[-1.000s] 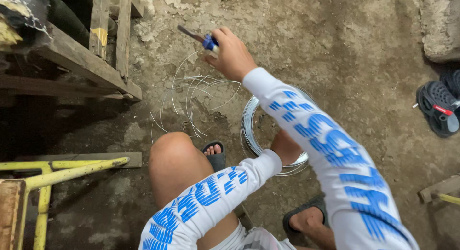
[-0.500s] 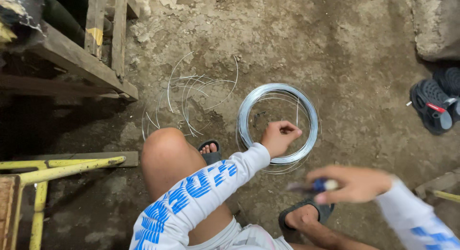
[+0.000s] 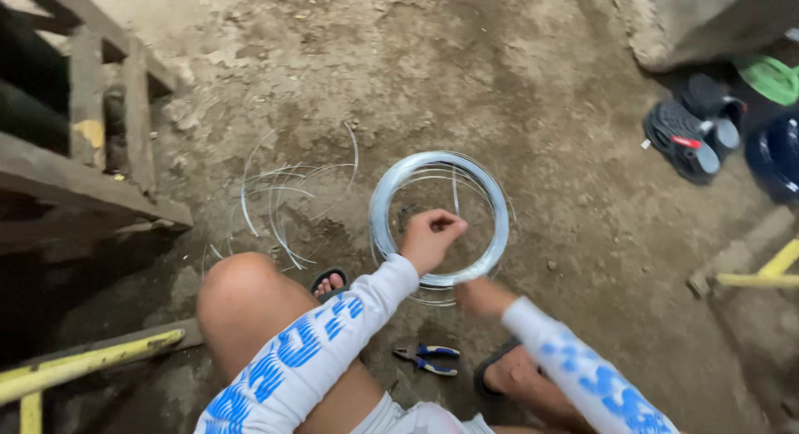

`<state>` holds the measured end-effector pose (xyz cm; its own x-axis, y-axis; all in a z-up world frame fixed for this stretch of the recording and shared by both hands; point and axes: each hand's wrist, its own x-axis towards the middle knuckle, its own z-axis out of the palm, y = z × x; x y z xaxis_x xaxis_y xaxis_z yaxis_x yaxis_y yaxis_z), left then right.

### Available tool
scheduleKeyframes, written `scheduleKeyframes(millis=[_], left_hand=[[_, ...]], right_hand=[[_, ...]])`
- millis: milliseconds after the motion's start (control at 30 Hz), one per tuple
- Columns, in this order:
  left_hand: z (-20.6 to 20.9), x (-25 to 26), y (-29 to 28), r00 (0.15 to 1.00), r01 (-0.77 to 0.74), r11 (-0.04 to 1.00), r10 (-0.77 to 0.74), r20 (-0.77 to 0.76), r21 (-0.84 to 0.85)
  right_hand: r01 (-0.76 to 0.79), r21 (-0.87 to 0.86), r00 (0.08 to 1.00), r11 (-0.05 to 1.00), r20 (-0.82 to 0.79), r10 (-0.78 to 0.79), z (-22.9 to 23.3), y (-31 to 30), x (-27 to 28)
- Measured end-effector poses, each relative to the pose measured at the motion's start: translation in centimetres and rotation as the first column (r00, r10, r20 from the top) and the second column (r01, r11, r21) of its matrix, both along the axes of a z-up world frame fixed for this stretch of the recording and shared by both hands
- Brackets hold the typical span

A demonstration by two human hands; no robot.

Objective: The person sits on the floor and repeatedly cuts short lengths of metal wire from a coil using pliers. The cut pieces are placed on the floor beside the coil.

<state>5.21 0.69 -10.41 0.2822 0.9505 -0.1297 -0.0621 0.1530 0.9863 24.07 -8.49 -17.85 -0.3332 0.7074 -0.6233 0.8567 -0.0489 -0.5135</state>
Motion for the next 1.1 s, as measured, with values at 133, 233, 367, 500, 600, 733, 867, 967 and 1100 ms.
scheduleKeyframes(millis=[133, 233, 367, 500, 600, 733, 867, 967, 1100], left_hand=[[0.2, -1.0, -0.6, 0.998, 0.057, 0.998, -0.057, -0.034, 0.016], [1.2, -1.8, -0.9, 0.992, 0.122, 0.992, -0.121, -0.021, 0.034], [3.7, -3.7, -0.6, 0.991, 0.108, 0.985, -0.095, -0.099, 0.134], [7.8, -6.5, 0.1, 0.995, 0.102, 0.993, -0.101, -0.027, 0.057], [10.9, -8.2, -0.2, 0.989, 0.148, 0.975, -0.148, 0.014, -0.166], [13.5, -9.4, -0.8, 0.967, 0.255, 0.937, -0.244, 0.073, -0.241], [14.4, -10.4, -1.1, 0.937, 0.348, 0.897, -0.325, 0.127, -0.272], [14.7, -11.3, -1.1, 0.925, 0.377, 0.877, -0.34, 0.171, -0.297], [15.1, -12.4, -0.8, 0.916, 0.388, 0.872, -0.329, 0.227, -0.299]], right_hand=[[0.643, -0.089, 0.596, 0.761, -0.567, -0.569, 7.3, 6.7, 1.8], [0.566, -0.489, 0.085, 0.664, -0.767, -0.636, 10.1, 7.9, -0.2], [0.721, 0.048, 0.422, 0.691, -0.822, -0.383, 8.3, 9.5, 1.4], [0.894, 0.021, 0.318, 0.448, -0.734, -0.6, 2.8, 10.5, 8.6], [0.94, 0.071, 0.298, 0.335, -0.65, -0.699, -1.4, 8.7, 11.8], [0.839, 0.371, 0.541, 0.397, -0.498, -0.678, -4.7, 5.2, 11.4], [0.822, 0.439, 0.562, 0.362, -0.526, -0.638, -5.8, 3.9, 10.1], [0.956, 0.026, 0.246, 0.292, -0.615, -0.749, -5.7, 4.1, 9.6], [0.946, -0.167, 0.133, 0.277, -0.579, -0.805, -5.9, 3.9, 9.9]])
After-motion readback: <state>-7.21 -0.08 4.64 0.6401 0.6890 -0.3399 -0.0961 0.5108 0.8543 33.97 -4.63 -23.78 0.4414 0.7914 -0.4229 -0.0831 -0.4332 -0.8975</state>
